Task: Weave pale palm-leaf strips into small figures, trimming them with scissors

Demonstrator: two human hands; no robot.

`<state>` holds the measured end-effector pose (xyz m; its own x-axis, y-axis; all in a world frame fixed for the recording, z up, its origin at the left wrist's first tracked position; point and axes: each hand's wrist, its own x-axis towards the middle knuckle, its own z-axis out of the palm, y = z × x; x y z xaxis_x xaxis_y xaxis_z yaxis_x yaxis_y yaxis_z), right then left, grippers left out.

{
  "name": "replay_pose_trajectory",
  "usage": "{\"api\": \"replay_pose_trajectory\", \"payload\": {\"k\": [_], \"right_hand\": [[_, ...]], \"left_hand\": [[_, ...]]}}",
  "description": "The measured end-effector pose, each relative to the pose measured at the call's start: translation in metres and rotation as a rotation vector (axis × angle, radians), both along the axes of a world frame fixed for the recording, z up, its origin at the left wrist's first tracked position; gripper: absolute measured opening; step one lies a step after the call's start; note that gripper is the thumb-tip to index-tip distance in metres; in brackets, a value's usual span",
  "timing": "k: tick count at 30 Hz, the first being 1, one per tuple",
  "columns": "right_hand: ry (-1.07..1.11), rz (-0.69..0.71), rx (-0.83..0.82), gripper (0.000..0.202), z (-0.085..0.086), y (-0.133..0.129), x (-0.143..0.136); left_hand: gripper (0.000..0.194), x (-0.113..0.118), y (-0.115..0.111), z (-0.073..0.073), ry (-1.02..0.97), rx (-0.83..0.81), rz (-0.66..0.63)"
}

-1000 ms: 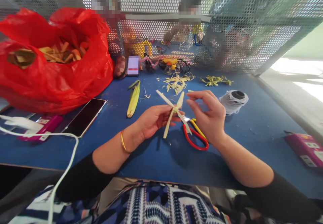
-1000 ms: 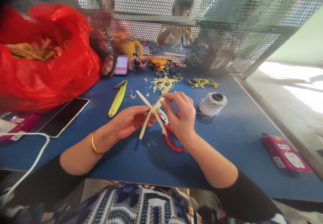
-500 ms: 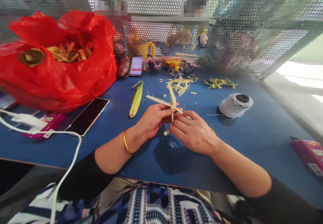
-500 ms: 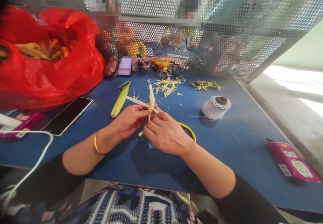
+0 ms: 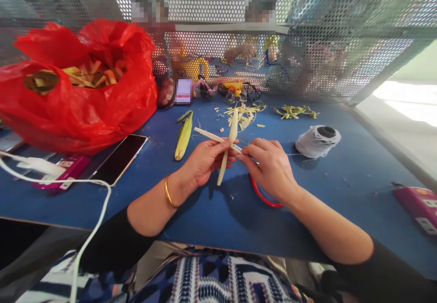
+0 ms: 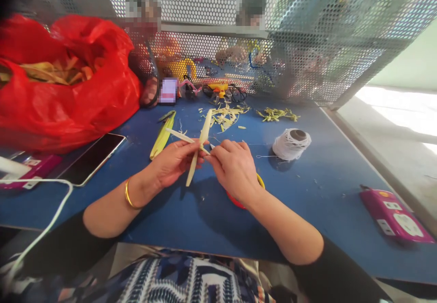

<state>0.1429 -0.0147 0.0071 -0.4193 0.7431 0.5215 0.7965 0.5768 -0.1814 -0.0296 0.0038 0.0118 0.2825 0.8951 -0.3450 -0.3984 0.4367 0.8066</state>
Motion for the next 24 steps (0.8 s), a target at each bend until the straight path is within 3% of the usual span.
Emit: {"api": "replay_pose_trajectory", "payload": {"k": [4,24], "right_hand": [[-0.005,0.056,-0.006,0.033,0.0009,-0.0011,-0.0009],[-0.100,0.014,0.114,0.029,0.0039,-0.0014,0.0013]], "left_hand": [[0.006,0.0025,-0.0004,0.0007,0.023,-0.008,0.024],[0.018,-0.0037,0.0032,-0.0010,0.094,0.046,-0.104]]}}
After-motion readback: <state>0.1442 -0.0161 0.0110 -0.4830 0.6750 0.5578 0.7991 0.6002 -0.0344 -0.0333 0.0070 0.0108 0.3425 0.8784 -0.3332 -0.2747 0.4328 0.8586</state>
